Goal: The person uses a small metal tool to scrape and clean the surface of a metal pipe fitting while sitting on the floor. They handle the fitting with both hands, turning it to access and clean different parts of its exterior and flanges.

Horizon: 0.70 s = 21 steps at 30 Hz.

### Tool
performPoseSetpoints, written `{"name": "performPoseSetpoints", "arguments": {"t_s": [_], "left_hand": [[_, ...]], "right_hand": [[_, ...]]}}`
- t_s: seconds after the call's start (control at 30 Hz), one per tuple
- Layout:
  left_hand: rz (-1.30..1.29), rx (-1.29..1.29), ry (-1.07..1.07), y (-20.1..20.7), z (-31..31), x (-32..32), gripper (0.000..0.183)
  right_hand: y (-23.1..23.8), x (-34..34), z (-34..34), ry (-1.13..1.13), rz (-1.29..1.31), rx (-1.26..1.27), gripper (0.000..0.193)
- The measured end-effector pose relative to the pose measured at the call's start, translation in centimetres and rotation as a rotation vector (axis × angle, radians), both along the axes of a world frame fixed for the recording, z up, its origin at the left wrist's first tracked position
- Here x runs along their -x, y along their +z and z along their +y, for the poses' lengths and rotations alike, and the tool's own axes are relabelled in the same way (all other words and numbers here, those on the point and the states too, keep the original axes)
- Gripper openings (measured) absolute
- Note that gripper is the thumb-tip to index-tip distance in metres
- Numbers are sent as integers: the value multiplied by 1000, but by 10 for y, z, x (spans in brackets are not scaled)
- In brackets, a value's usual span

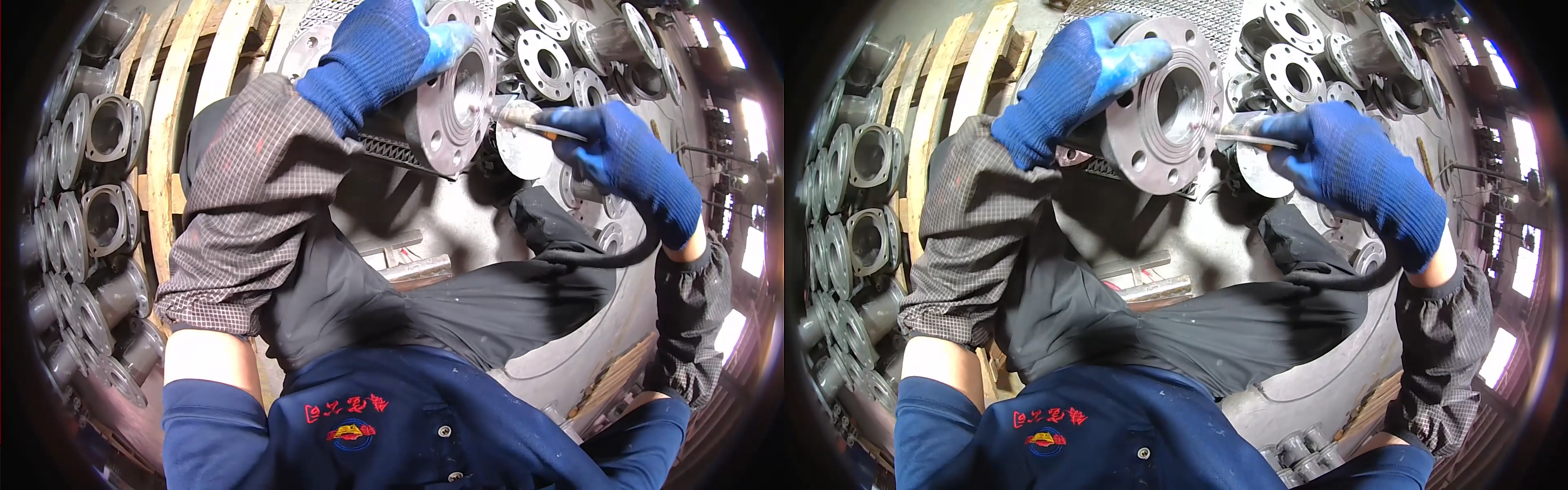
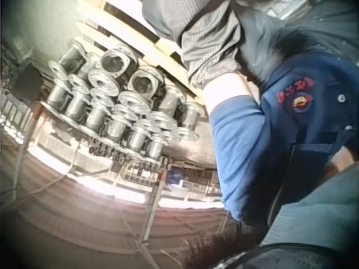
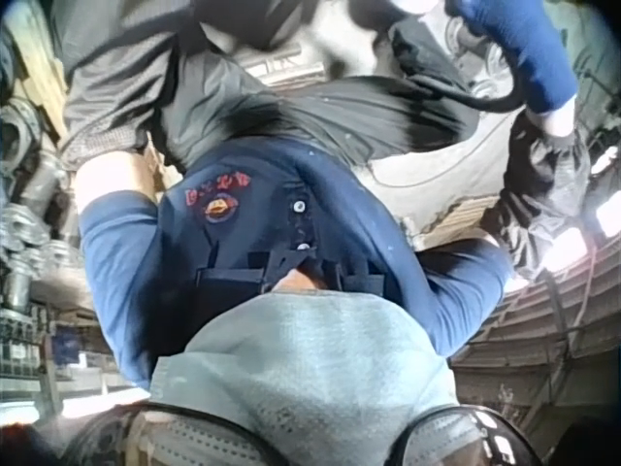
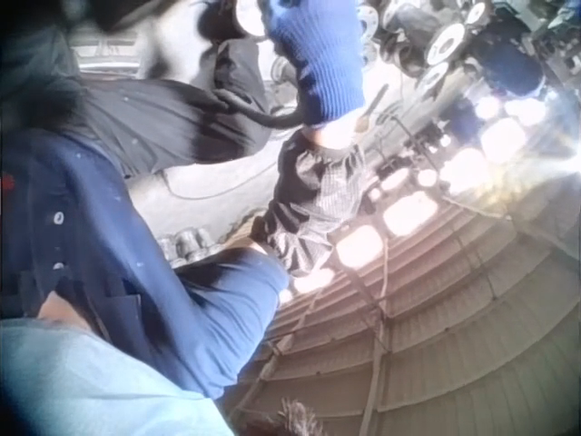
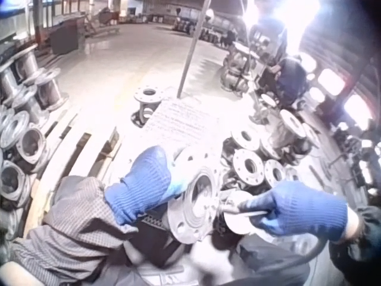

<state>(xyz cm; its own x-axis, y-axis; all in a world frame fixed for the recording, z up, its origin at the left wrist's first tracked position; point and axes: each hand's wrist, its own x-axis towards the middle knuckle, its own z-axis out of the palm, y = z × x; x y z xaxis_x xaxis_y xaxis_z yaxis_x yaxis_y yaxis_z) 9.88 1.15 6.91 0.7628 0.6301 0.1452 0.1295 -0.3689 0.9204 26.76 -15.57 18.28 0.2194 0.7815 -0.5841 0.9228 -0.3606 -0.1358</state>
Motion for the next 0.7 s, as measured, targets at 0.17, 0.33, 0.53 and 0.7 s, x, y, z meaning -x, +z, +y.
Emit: {"name": "performPoseSetpoints", "arguments": {"t_s": [0.17,0.33,0.53,0.7], "left_hand": [[-108,265,-33,16,-23,29,46],[-66,71,41,17,-28,47,49],[-52,119,28,13,-30,52,49],[-52,165,-27,11,-27,50,49]], "right_hand": [[10,0,-12,-288,342,-81,38],[9,-5,-31,-455,559,-189,52],[-22,4,-26,63,443,-250,49],[-27,14,-11,108,386,-87,40]]}}
